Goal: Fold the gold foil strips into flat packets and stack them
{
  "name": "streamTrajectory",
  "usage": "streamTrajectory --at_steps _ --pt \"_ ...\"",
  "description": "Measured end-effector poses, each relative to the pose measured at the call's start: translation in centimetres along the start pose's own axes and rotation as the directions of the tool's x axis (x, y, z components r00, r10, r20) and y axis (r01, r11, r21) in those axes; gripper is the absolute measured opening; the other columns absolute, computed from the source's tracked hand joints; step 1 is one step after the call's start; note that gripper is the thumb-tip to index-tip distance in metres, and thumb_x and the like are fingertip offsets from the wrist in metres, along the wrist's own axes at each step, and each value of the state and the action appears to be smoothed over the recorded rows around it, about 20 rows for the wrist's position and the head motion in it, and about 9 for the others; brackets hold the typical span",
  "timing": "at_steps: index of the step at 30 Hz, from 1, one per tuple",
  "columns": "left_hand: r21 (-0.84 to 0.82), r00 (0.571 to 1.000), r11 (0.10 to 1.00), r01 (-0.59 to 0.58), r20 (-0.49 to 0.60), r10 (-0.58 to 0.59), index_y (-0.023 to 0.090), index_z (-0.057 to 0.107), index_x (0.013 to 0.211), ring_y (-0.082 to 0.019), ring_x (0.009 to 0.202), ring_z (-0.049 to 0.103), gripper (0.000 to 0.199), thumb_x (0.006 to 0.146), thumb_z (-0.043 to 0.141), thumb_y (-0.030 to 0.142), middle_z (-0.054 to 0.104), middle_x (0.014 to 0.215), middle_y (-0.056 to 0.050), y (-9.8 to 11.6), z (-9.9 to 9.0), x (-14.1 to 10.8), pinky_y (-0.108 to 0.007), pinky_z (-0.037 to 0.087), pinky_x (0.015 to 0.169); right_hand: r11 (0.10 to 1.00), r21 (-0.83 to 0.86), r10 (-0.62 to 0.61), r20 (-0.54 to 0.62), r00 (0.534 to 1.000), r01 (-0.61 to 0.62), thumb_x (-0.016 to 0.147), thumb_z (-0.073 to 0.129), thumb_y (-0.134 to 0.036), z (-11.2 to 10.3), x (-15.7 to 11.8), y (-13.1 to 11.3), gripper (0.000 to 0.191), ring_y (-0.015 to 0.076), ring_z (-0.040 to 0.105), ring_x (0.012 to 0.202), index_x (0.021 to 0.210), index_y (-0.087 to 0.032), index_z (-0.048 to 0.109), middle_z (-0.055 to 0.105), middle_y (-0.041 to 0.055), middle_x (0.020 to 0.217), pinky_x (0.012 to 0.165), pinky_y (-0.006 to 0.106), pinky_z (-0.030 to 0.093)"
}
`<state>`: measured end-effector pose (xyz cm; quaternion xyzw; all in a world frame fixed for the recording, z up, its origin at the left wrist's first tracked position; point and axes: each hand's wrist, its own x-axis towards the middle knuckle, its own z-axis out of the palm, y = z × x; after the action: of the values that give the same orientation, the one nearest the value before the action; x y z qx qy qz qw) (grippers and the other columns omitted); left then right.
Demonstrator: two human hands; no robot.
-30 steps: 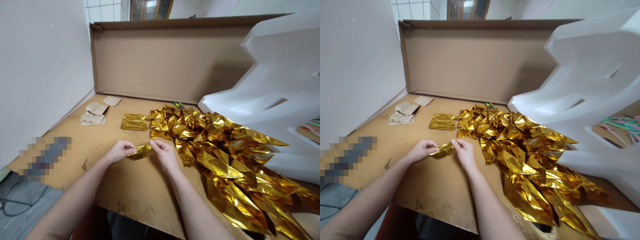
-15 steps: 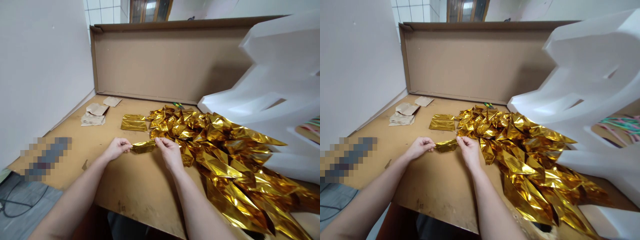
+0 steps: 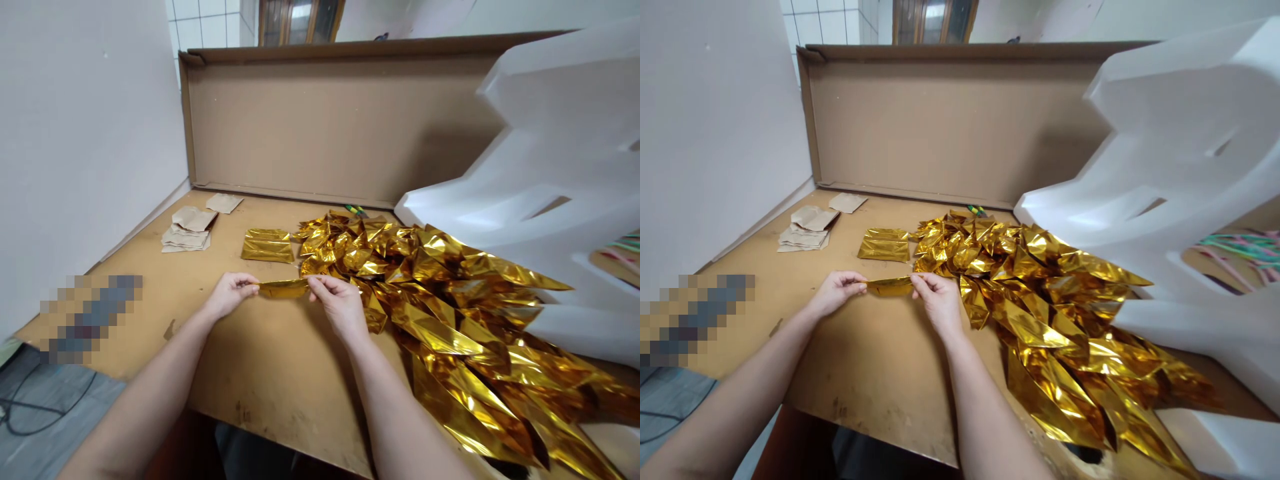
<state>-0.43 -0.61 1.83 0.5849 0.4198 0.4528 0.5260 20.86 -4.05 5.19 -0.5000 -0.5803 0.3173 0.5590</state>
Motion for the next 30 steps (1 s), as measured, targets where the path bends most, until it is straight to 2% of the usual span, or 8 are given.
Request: streamTrajectory --at_steps 4,7,18,30 --pt "-0.022 1.0 1.0 -0.008 -0.027 0.008 0.014 0.069 0.073 -0.013 0.055 0.058 0.026 0.06 0.076 0.035 0.064 0.057 -0.001 -0.4 -0.2 0.1 -0.025 0.047 0.058 0.999 0.04 0.023 0.036 0.999 -0.025 0.066 0.067 -0.044 0.0 0.1 0.1 0.022 0.0131 0.047 0.049 0.065 -0.023 0.07 0.056 -0.0032 0.047 0.054 0.027 0.037" --pt "-0.026 0.999 1.0 -0.001 -0.04 -0.001 0.013 0.07 0.075 -0.013 0.054 0.059 0.028 0.06 0.076 0.036 0.064 0.056 -0.002 -0.4 -0.3 0.1 -0.026 0.048 0.057 0.997 0.065 0.026 0.056 0.998 -0.029 0.065 0.068 -0.041 -0.1 0.2 0.1 0.02 0.0132 0.049 0.049 0.072 -0.023 0.072 0.057 -0.0037 0.048 0.055 0.028 0.039" --pt "-0.118 0.998 0.993 0.021 -0.06 -0.028 0.013 0.072 0.079 -0.011 0.054 0.058 0.028 0.059 0.076 0.032 0.066 0.059 -0.002 0.3 -0.4 0.0 -0.025 0.048 0.059 0.985 0.154 0.069 0.074 0.995 -0.079 0.06 0.072 -0.034 0.0 0.0 -0.1 0.015 0.0116 0.049 0.047 0.07 -0.022 0.072 0.056 -0.0047 0.047 0.054 0.028 0.039" --pt "-0.284 0.988 0.956 0.08 -0.107 -0.114 0.012 0.071 0.073 -0.013 0.057 0.061 0.033 0.045 0.081 0.028 0.069 0.063 -0.005 1.4 0.0 -0.2 -0.027 0.049 0.066 0.917 0.282 0.234 0.19 0.953 -0.282 0.051 0.079 -0.036 0.1 0.0 0.0 0.028 0.0123 0.059 0.058 0.074 -0.021 0.07 0.069 -0.0001 0.062 0.065 0.029 0.046"
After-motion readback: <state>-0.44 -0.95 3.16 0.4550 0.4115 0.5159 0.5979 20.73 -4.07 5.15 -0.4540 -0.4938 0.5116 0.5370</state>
